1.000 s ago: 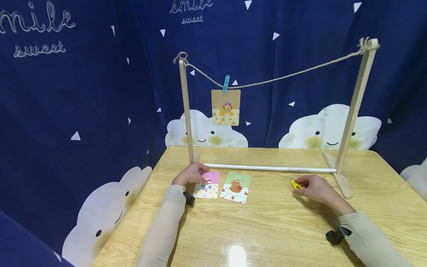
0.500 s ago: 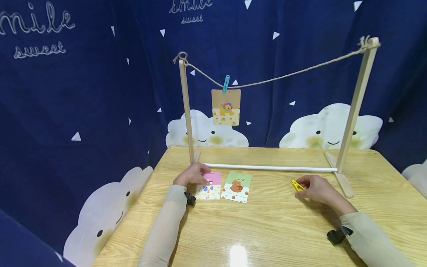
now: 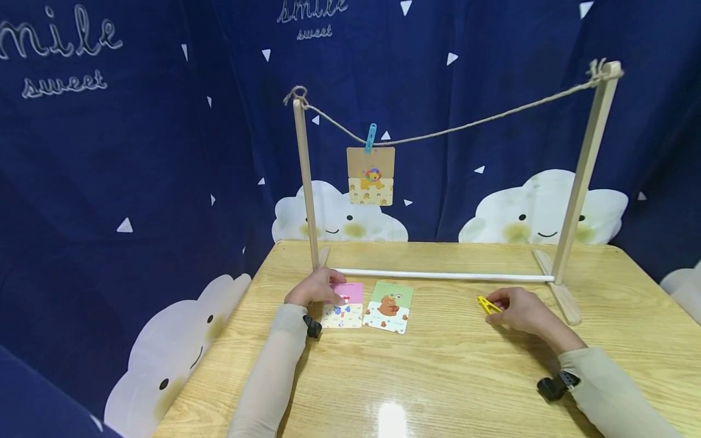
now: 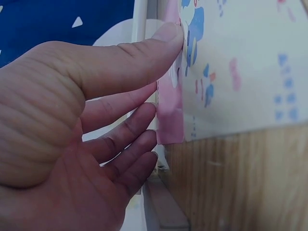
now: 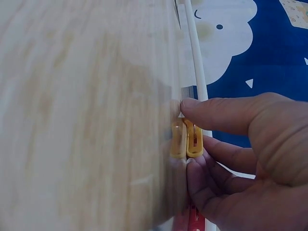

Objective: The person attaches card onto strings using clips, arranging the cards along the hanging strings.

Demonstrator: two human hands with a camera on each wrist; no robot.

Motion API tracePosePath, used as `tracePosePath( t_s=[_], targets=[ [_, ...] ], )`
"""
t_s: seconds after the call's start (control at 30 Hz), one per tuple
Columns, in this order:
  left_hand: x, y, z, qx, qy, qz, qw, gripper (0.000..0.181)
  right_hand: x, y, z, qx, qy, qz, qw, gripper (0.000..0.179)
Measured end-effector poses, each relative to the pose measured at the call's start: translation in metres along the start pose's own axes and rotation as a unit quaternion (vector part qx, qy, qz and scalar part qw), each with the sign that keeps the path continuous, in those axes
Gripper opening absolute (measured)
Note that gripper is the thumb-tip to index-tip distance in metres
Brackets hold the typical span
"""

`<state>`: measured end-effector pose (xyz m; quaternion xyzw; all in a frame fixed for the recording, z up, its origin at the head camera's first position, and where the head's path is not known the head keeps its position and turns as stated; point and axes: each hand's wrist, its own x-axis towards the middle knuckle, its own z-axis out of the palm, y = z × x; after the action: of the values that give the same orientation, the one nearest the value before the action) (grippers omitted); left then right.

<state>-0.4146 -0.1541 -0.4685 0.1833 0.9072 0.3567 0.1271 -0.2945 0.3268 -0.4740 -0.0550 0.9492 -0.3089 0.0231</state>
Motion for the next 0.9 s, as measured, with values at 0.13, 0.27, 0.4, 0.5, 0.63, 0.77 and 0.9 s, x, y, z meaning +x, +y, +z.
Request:
tracePosePath(
  t_s=[0.13, 0.27, 0.4, 0.5, 0.63, 0.77, 0.9],
  targets=[
    [-0.0013, 0.0002, 0.0005, 0.003, -0.001, 0.002, 1.0000, 0.055, -0.0017, -0.0015, -0.0004, 0.002, -0.001, -0.001, 1.0000, 0.049],
    [-0.0016, 0.0008, 0.0008, 0.007, -0.001, 0.004, 1.0000, 0.055, -0.0026, -0.0027, -0.0004, 0.003, -0.002, 0.000, 1.0000, 0.048],
    [-0.0011, 0.0014, 0.0000, 0.010, -0.001, 0.007, 0.9999, 0.054, -0.0020, -0.0023, -0.0003, 0.001, 0.000, -0.005, 1.0000, 0.047],
    [-0.0013, 0.0027, -0.0006, 0.011, 0.000, 0.005, 0.9999, 0.053, -0.0011, -0.0015, 0.0002, 0.001, 0.000, -0.007, 1.0000, 0.047],
    [-0.0021, 0.0040, -0.0006, 0.003, 0.004, -0.002, 1.0000, 0.053, -0.0007, -0.0008, 0.0015, 0.004, 0.000, -0.004, 1.0000, 0.046],
    [-0.0031, 0.0040, -0.0004, -0.006, 0.005, -0.003, 1.0000, 0.054, -0.0011, -0.0004, 0.0019, 0.004, 0.000, -0.005, 1.0000, 0.045],
    [-0.0055, 0.0064, -0.0021, -0.012, 0.002, 0.003, 0.9999, 0.055, -0.0010, -0.0014, 0.0014, 0.002, -0.001, -0.001, 1.0000, 0.045]
  ],
)
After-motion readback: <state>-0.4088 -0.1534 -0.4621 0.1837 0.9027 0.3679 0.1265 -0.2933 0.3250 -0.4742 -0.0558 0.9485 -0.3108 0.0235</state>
